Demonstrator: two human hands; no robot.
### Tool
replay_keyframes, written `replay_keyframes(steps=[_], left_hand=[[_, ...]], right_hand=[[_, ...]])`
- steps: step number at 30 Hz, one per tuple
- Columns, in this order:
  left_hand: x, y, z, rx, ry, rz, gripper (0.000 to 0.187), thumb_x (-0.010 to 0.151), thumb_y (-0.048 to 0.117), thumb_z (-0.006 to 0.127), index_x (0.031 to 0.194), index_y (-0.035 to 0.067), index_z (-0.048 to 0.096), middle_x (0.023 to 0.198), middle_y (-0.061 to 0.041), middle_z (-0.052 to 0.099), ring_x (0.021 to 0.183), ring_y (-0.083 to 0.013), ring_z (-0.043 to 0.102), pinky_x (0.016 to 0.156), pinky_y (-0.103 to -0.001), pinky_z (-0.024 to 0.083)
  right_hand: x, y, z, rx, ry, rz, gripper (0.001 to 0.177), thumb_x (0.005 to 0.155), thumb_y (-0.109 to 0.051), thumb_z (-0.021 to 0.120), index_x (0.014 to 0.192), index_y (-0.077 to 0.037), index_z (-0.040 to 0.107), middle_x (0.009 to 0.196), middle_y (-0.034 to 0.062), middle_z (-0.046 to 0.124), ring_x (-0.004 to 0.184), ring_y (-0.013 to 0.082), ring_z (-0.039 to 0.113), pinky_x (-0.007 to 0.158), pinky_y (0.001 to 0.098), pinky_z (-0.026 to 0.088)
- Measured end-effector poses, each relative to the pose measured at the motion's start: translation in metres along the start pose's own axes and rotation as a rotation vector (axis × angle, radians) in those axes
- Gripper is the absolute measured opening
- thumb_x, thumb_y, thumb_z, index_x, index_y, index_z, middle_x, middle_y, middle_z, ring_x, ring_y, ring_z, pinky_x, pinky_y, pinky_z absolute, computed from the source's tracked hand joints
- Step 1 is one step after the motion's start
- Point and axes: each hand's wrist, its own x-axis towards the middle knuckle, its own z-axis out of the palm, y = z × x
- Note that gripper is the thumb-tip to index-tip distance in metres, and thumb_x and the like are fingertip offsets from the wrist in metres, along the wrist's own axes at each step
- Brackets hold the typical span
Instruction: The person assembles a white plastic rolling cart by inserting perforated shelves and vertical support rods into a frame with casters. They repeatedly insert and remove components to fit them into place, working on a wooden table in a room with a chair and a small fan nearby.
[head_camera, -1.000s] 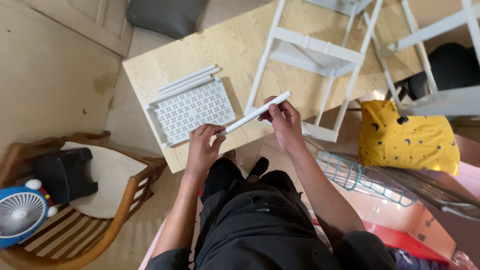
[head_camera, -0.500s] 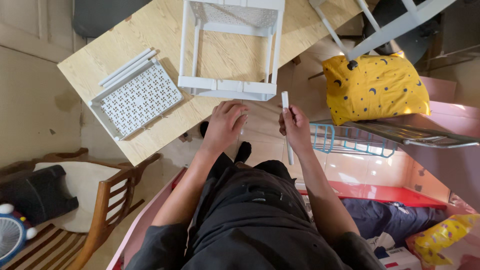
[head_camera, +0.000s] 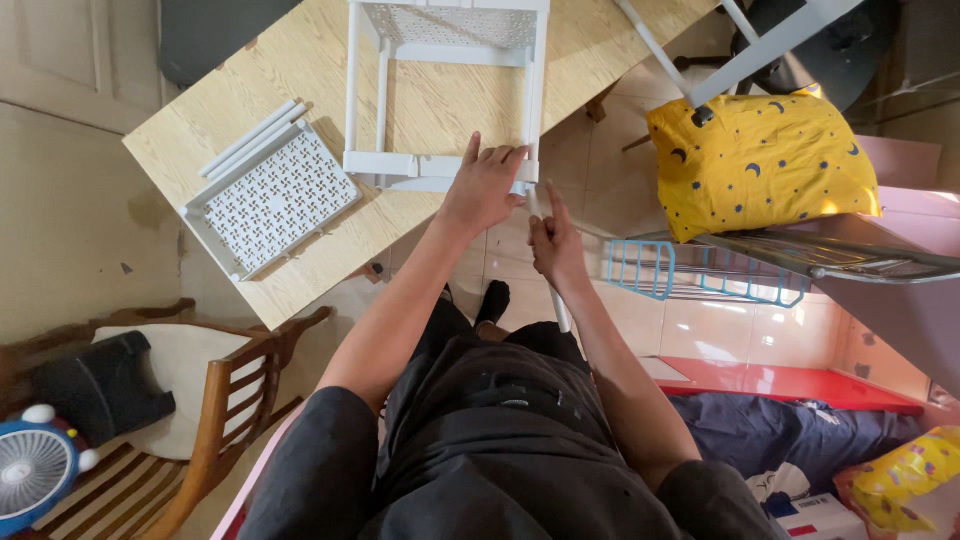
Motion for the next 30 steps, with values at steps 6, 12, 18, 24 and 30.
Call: replay_keyframes(steps=[6, 12, 18, 24, 30], left_hand=[[-0.002, -0.007, 0.013, -0.02, 0.054, 0.039, 0.068, 0.078, 0.028, 0.086, 0.135, 0.004, 0.059, 0.12, -0.011, 0.066, 0.117, -0.031, 0.061, 0.113, -0.052, 0.034], [0.0, -0.004, 0.015, 0.028, 0.16, 0.057, 0.055, 0.075, 0.029, 0.084, 0.121, 0.004, 0.067, 0.111, -0.009, 0.07, 0.106, -0.0284, 0.065, 0.092, -0.044, 0.044], [0.002, -0.006, 0.019, 0.019, 0.165, 0.04, 0.036, 0.086, 0.022, 0.078, 0.117, 0.005, 0.07, 0.105, -0.007, 0.073, 0.097, -0.0256, 0.068, 0.089, -0.043, 0.046], [0.006, -0.009, 0.018, 0.042, 0.086, 0.04, 0.036, 0.085, 0.014, 0.075, 0.119, 0.005, 0.071, 0.102, -0.005, 0.073, 0.095, -0.0248, 0.068, 0.084, -0.044, 0.045], [0.013, -0.011, 0.019, 0.039, 0.03, 0.024, 0.037, 0.084, 0.013, 0.075, 0.12, 0.007, 0.071, 0.102, -0.004, 0.073, 0.097, -0.0241, 0.068, 0.086, -0.045, 0.044]], right_hand=[[0.006, 0.005, 0.006, -0.016, 0.036, -0.042, 0.062, 0.103, -0.016, 0.055, 0.162, -0.017, 0.033, 0.064, 0.0033, 0.06, 0.048, 0.0104, 0.052, 0.045, 0.0296, 0.045], [0.01, 0.007, 0.011, 0.053, 0.064, 0.011, 0.057, 0.104, -0.017, 0.053, 0.16, -0.016, 0.039, 0.064, 0.0021, 0.055, 0.049, 0.0089, 0.047, 0.044, 0.029, 0.042], [0.01, 0.021, 0.021, 0.316, 0.043, 0.098, 0.051, 0.109, -0.021, 0.046, 0.159, -0.014, 0.04, 0.067, -0.0018, 0.049, 0.049, 0.0051, 0.041, 0.041, 0.0237, 0.037], [0.015, 0.034, 0.038, 0.587, 0.023, 0.032, 0.051, 0.113, -0.025, 0.039, 0.16, -0.009, 0.03, 0.068, -0.0018, 0.045, 0.048, 0.005, 0.036, 0.038, 0.023, 0.03], [0.02, 0.021, 0.037, 0.694, -0.019, 0.111, 0.05, 0.111, -0.03, 0.038, 0.157, -0.017, 0.027, 0.067, -0.0023, 0.038, 0.047, 0.0054, 0.033, 0.038, 0.0228, 0.026]])
